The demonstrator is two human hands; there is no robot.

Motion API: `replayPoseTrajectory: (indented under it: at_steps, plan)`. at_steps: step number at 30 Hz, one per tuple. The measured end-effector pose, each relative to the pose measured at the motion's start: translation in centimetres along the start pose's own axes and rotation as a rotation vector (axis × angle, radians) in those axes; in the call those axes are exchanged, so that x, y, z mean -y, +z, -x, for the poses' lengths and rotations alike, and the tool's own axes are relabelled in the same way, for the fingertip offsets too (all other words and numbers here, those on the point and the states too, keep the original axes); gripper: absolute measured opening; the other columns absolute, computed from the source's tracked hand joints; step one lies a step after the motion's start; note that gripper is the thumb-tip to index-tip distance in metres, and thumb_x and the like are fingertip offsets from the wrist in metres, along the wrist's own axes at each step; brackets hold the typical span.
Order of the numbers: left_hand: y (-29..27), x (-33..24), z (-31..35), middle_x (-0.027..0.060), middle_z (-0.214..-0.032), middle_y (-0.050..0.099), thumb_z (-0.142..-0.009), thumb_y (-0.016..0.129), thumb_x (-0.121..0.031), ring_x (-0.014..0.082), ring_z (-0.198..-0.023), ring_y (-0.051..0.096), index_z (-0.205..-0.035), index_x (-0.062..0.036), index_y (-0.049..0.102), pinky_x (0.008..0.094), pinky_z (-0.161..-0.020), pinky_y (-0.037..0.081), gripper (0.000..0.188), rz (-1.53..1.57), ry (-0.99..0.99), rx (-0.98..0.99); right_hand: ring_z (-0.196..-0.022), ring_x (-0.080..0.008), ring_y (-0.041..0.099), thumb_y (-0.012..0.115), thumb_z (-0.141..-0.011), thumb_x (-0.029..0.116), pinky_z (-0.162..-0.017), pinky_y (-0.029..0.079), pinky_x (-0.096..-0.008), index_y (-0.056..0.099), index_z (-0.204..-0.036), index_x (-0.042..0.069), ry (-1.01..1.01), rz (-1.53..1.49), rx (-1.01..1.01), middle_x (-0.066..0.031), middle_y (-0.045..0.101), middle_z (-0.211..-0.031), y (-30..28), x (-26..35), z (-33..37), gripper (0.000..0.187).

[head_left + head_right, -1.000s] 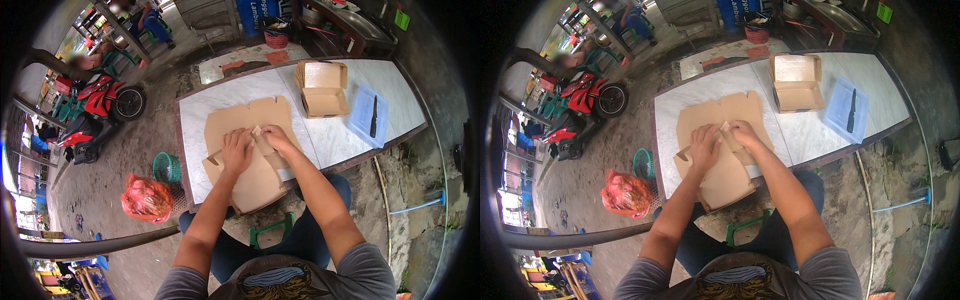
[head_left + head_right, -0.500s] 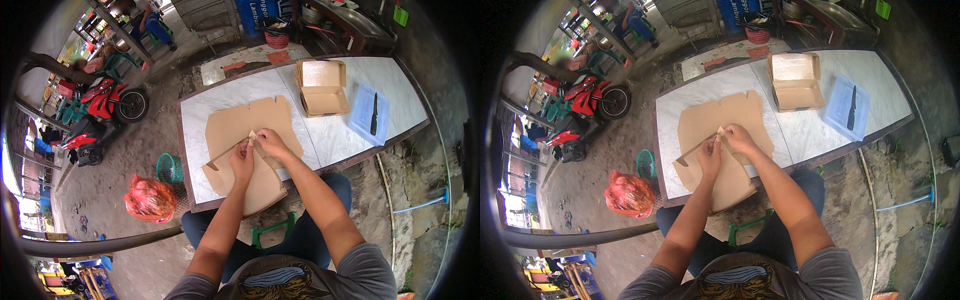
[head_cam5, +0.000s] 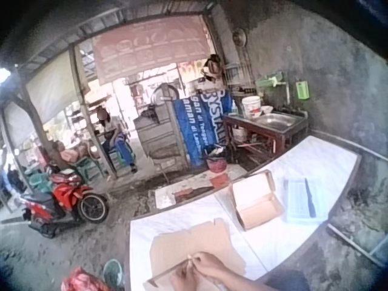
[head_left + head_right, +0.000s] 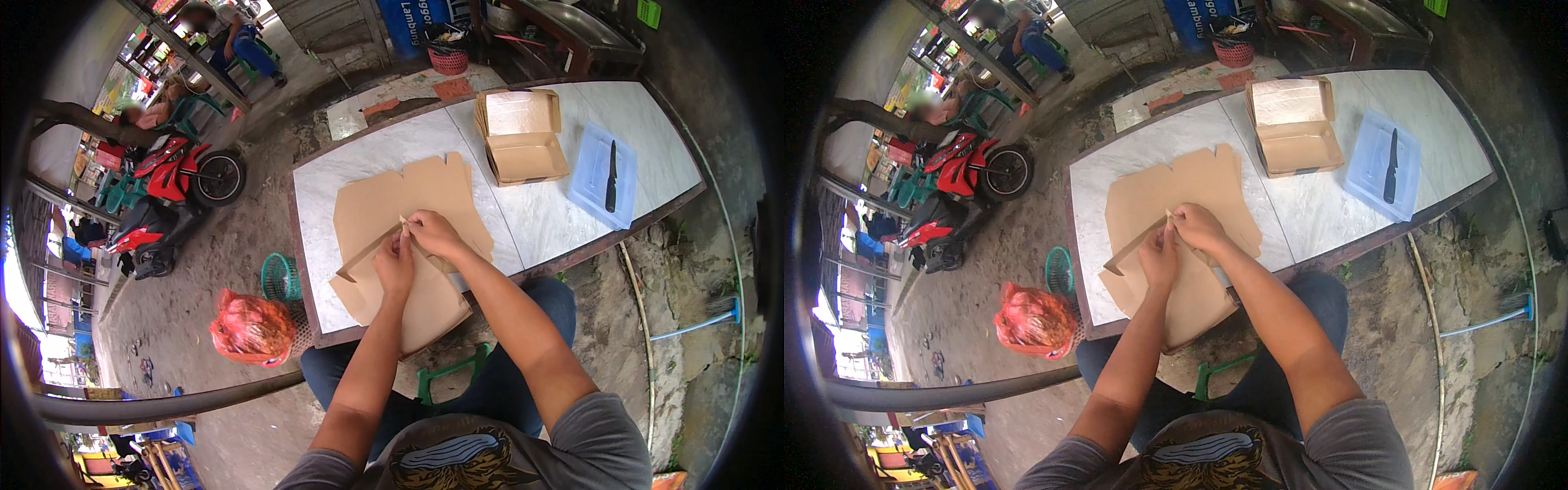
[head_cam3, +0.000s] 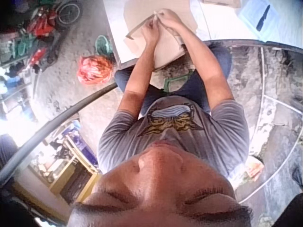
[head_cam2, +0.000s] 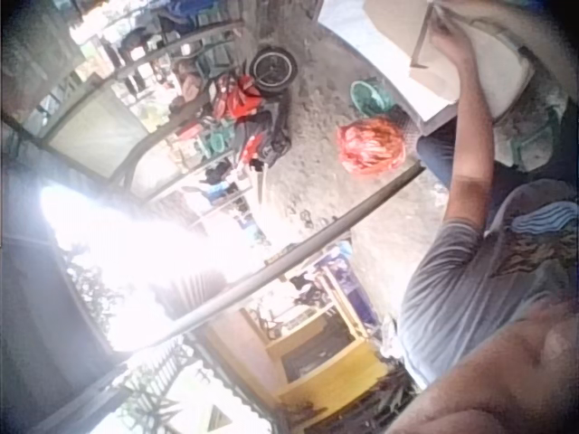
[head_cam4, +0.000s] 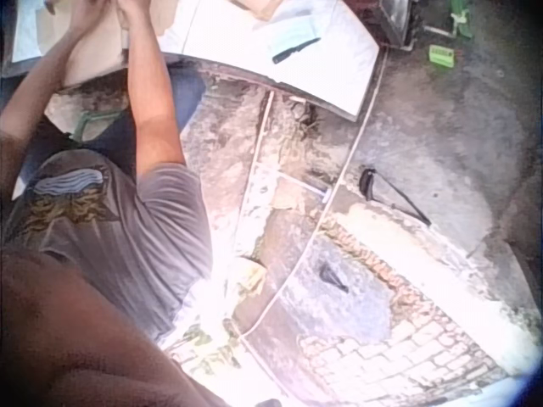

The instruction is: The person assembles flat cardboard sheets into small boxes by folding the flaps and tucking the tabs into slots. They work on a white table, stacking the finished boxes to the side.

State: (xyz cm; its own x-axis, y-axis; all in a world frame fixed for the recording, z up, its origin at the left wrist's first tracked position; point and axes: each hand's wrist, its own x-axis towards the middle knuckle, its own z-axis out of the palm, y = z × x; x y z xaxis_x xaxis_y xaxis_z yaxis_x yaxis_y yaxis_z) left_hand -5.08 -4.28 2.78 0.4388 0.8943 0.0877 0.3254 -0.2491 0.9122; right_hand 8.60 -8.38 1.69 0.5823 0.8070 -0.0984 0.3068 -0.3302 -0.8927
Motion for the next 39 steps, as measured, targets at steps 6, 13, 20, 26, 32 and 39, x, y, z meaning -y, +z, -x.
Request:
replayPoseTrajectory:
  at_steps: [6, 13, 20, 26, 32, 39]
  plan:
    - [-0.5, 1.3, -0.9, 0.0177, -0.075, 0.073, -0.102, 0.071, -0.021, 0.0268, -0.062, 0.068, -0.102, 0.0051, 0.075, 0.0383, -0.062, 0.053, 0.026, -0.139, 0.192, -0.022, -0.084, -0.0263, 0.073, 0.071, -0.097, 0.026, -0.078, 0.055, -0.0403, 0.077, -0.102, 0.002, 0.038, 0.016, 0.071, -0.013, 0.077, -0.09, -0.2, 1.8, 0.1, 0.025]
    - [-0.6, 0.7, -0.5, 0.0191, -0.074, 0.073, -0.103, 0.065, -0.019, 0.025, -0.065, 0.069, -0.097, 0.0066, 0.074, 0.0421, -0.064, 0.053, 0.028, -0.163, 0.111, -0.032, -0.082, -0.0195, 0.07, 0.072, -0.094, 0.021, -0.076, 0.055, -0.0375, 0.077, -0.101, 0.001, 0.05, -0.016, 0.047, -0.0102, 0.076, -0.085, 0.5, -0.6, -1.5, 0.022]
    - [-0.1, 1.1, -0.6, 0.0183, -0.073, 0.072, -0.105, 0.065, -0.018, 0.0248, -0.064, 0.069, -0.095, 0.0043, 0.074, 0.0392, -0.063, 0.053, 0.026, -0.131, 0.095, -0.077, -0.08, -0.0231, 0.073, 0.071, -0.09, 0.031, -0.076, 0.055, -0.04, 0.079, -0.099, 0.007, -0.014, -0.196, 0.036, -0.0109, 0.077, -0.087, 1.4, -2.0, -2.0, 0.027]
    - [0.2, 2.7, -1.6, 0.009, -0.075, 0.074, -0.108, 0.065, -0.019, 0.0134, -0.066, 0.069, -0.098, 0.0061, 0.074, 0.0306, -0.064, 0.054, 0.029, 0.15, 0.013, -0.104, -0.077, -0.0201, 0.071, 0.074, -0.089, 0.034, -0.074, 0.054, -0.0372, 0.079, -0.098, 0.008, 0.031, -0.2, 0.07, -0.008, 0.076, -0.084, 1.1, -0.4, -1.4, 0.028]
    - [0.3, 2.9, -1.7, 0.0078, -0.085, 0.075, -0.109, 0.063, -0.018, 0.0127, -0.074, 0.071, -0.108, 0.0079, 0.074, 0.0264, -0.067, 0.055, 0.028, 0.336, -0.037, -0.039, -0.074, -0.0173, 0.067, 0.075, -0.09, 0.032, -0.071, 0.052, -0.0363, 0.078, -0.095, 0.005, 0.012, -0.212, 0.036, -0.0074, 0.074, -0.082, 1.0, -0.3, -1.5, 0.027]
    - [0.4, 2.4, -1.8, 0.0095, -0.09, 0.075, -0.109, 0.064, -0.021, 0.0126, -0.077, 0.07, -0.111, 0.0091, 0.072, 0.0259, -0.071, 0.056, 0.031, 0.331, -0.017, -0.031, -0.075, -0.0121, 0.063, 0.077, -0.092, 0.024, -0.071, 0.051, -0.0326, 0.077, -0.095, 0.001, 0.037, -0.288, 0.053, -0.0047, 0.073, -0.082, 1.2, -0.8, -2.1, 0.024]
